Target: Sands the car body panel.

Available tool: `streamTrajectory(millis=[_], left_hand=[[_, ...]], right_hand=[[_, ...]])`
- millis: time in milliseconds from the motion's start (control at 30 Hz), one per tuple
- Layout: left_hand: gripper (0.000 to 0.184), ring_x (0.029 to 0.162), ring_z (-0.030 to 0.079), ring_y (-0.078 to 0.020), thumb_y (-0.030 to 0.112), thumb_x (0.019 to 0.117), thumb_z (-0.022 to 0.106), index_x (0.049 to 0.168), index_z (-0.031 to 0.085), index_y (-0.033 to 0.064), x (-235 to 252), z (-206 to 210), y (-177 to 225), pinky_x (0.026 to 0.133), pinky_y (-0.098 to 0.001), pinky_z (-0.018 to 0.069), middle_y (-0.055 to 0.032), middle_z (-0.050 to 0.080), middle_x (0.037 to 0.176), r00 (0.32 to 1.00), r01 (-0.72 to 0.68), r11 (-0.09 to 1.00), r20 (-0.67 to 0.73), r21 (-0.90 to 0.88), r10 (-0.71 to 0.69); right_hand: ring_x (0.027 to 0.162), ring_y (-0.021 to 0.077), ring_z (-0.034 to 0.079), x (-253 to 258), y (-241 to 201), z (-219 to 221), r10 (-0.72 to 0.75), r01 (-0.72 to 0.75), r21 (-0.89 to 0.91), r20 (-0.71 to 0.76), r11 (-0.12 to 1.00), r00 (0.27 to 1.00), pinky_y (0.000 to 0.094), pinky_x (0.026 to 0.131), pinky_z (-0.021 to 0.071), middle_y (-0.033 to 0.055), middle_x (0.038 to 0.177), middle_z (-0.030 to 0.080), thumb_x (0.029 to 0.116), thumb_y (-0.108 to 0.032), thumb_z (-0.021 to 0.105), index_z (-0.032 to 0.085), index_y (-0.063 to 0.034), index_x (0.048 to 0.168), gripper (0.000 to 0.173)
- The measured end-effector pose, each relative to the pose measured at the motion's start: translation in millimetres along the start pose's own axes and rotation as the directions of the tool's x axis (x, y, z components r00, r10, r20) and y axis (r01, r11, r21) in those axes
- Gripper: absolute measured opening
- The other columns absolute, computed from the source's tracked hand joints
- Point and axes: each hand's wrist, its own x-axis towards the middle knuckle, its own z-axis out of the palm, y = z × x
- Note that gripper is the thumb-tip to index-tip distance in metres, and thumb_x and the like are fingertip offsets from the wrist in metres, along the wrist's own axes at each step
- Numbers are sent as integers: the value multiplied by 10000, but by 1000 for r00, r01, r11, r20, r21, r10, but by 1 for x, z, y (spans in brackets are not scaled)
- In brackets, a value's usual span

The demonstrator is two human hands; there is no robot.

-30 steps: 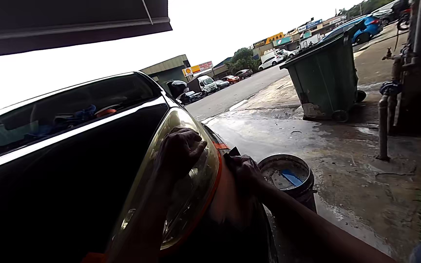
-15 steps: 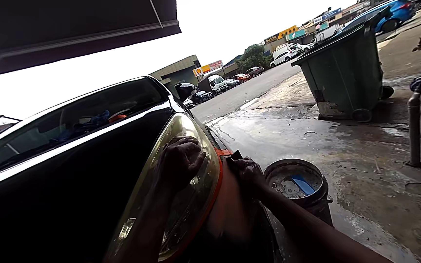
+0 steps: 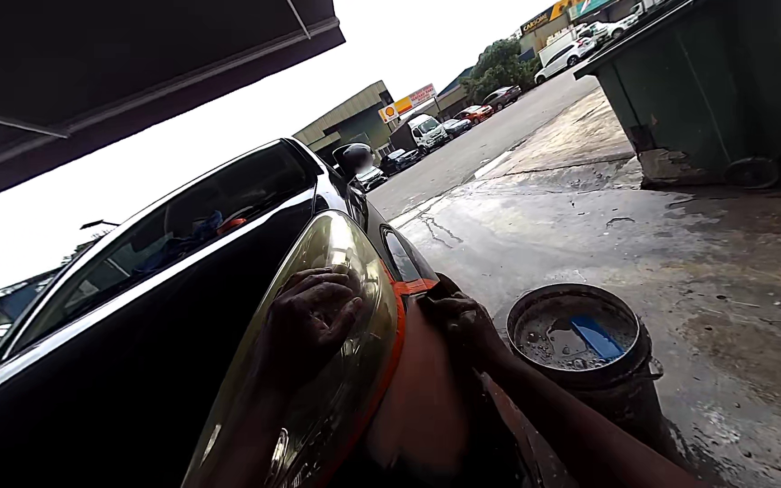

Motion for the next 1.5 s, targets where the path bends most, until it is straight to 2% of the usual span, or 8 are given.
streamTrajectory(millis=[167, 300, 433, 600, 733, 867, 1267, 1500], left_hand=[[277, 1219, 634, -117, 447, 906, 657, 909, 787, 203, 4, -1, 2, 1037, -327, 530, 73, 746, 1117, 1000, -12, 999, -7, 31, 12], [277, 1211, 636, -113, 442, 902, 661, 919, 783, 194, 2, -2, 6, 1016, -319, 539, 56, 740, 1129, 1000, -16, 998, 15, 56, 15], [276, 1223, 630, -98, 470, 901, 658, 931, 788, 228, 3, -3, 2, 1014, -321, 548, 89, 737, 1133, 1000, -12, 998, 15, 59, 11], [294, 1214, 636, -115, 459, 898, 665, 933, 787, 193, 1, -4, 7, 1029, -329, 530, 62, 740, 1133, 1000, -12, 997, 27, 80, 10], [285, 1226, 628, -109, 467, 892, 672, 940, 785, 210, 2, -5, 7, 1021, -324, 538, 70, 735, 1144, 1000, -7, 997, 21, 74, 6], [295, 1217, 632, -118, 456, 901, 660, 947, 783, 192, -1, -5, 9, 1027, -328, 528, 47, 733, 1154, 999, -19, 995, 32, 95, 16], [278, 1209, 630, -108, 449, 889, 669, 926, 782, 198, 4, -3, 8, 1015, -311, 531, 58, 733, 1141, 1000, -19, 996, 2, 86, 19], [281, 1226, 626, -119, 449, 887, 667, 931, 782, 197, 3, -3, 8, 1022, -325, 530, 53, 731, 1155, 1000, -14, 997, 18, 77, 13]], right_hand=[[922, 210, 687, -52, 12, 9, -140, 141, 1, -98, 990, 985, 396, 795, 593, 85, 1034, 710, 941, -122, 572, 783, -226, 1212, 358], [1120, 211, 653, -4, 10, -3, 29, -28, -30, 25, 999, 999, 435, 987, 520, 49, 1151, 727, 1001, -144, 562, 776, -210, 1193, 296], [897, 211, 691, -63, 12, 12, -89, 92, 10, -133, 996, 987, 400, 755, 604, 88, 1031, 701, 925, -98, 576, 788, -236, 1199, 373], [1078, 223, 661, -16, 3, 3, 33, -34, 30, 21, 999, 999, 458, 917, 548, 59, 1142, 711, 982, -149, 579, 775, -255, 1214, 321], [903, 203, 693, -55, 3, 17, -116, 119, 29, -82, 993, 990, 402, 728, 601, 69, 1033, 708, 916, -93, 569, 784, -257, 1211, 401], [1096, 229, 647, -6, -13, -3, 84, -86, 7, 127, 996, 988, 449, 947, 528, 70, 1140, 700, 981, -130, 569, 767, -229, 1215, 322], [963, 222, 689, -48, -12, 11, -20, 20, 32, -21, 999, 1000, 396, 822, 587, 95, 1068, 715, 947, -126, 563, 775, -218, 1236, 369], [1063, 244, 674, -37, -17, 1, 47, -47, -9, 43, 999, 998, 430, 917, 557, 99, 1138, 719, 975, -125, 541, 760, -207, 1254, 364]])
